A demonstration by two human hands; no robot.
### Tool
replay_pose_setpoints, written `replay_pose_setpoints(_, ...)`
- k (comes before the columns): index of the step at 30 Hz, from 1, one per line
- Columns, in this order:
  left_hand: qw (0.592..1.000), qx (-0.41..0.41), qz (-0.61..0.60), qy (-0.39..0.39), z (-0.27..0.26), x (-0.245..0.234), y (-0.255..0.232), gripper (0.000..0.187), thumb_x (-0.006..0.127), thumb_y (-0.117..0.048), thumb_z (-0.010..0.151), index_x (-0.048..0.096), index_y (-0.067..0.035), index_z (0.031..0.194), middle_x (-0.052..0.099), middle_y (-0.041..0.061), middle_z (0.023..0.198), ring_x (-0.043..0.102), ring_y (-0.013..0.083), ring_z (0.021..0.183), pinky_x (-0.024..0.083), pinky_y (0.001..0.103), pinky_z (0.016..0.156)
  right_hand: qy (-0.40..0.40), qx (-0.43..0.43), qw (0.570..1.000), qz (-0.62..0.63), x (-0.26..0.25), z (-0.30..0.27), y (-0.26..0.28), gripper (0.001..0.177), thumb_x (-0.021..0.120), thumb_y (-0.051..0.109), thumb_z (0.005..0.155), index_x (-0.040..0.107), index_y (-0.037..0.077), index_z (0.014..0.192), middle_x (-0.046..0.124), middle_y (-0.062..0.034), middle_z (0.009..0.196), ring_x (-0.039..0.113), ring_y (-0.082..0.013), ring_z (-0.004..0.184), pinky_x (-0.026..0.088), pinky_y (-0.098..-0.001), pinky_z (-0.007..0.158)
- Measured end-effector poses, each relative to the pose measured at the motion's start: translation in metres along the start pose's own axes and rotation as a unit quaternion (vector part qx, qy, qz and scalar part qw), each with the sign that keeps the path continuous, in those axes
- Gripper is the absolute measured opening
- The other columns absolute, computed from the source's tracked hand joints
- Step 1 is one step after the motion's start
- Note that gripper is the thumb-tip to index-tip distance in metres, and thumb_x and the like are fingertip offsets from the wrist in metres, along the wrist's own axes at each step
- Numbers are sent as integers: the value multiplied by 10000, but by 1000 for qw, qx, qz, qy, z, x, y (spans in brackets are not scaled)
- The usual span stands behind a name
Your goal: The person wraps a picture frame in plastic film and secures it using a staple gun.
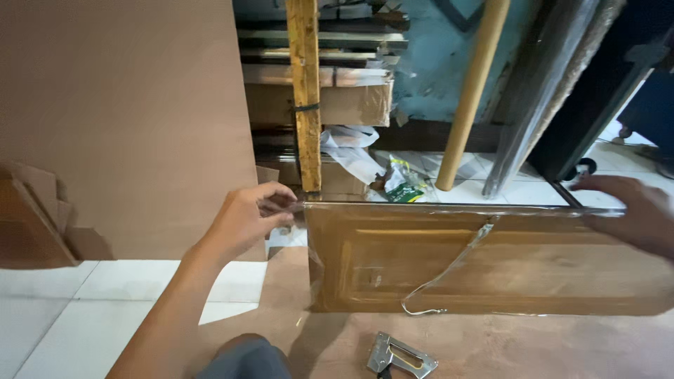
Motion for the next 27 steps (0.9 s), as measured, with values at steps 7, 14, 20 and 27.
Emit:
replay_pose_setpoints(7,970,173,-118,-126,-21,0,20,138,791,54,822,810,-18,938,800,84,844,756,151,636,626,226,691,37,-141,989,7,-30,-27,314,639,602,636,855,540,398,1444,556,-7,1491,472,-226,1417,236,-674,1180)
replay_pose_setpoints(14,975,200,-41,-87,-47,-6,6,178,734,24,799,806,-71,931,804,132,1005,766,314,950,611,411,832,65,-28,997,7,-22,-45,335,392,459,677,964,661,504,1252,725,160,1254,620,-145,1258,388,-496,1130)
replay_pose_setpoints(20,939,148,-309,31,-9,51,24,484,738,-325,881,616,-78,1279,667,188,1310,603,303,1255,530,430,1016,50,-28,998,6,-11,-54,324,371,602,685,865,676,504,1180,704,218,1227,607,-125,1239,354,-461,1089)
replay_pose_setpoints(27,981,154,-101,-63,-60,66,4,243,699,-361,925,805,-166,1026,818,-26,1069,743,83,1023,538,242,893,-327,157,929,71,12,-151,240,1078,899,328,899,181,-62,1602,237,-262,1669,206,-370,1564,103,-425,1296)
Point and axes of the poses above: each hand's wrist, its own z-axis towards the middle knuckle, its own x-axis out of the palm, y = z × x, the point moved 8 cm from there along z, towards the middle knuckle
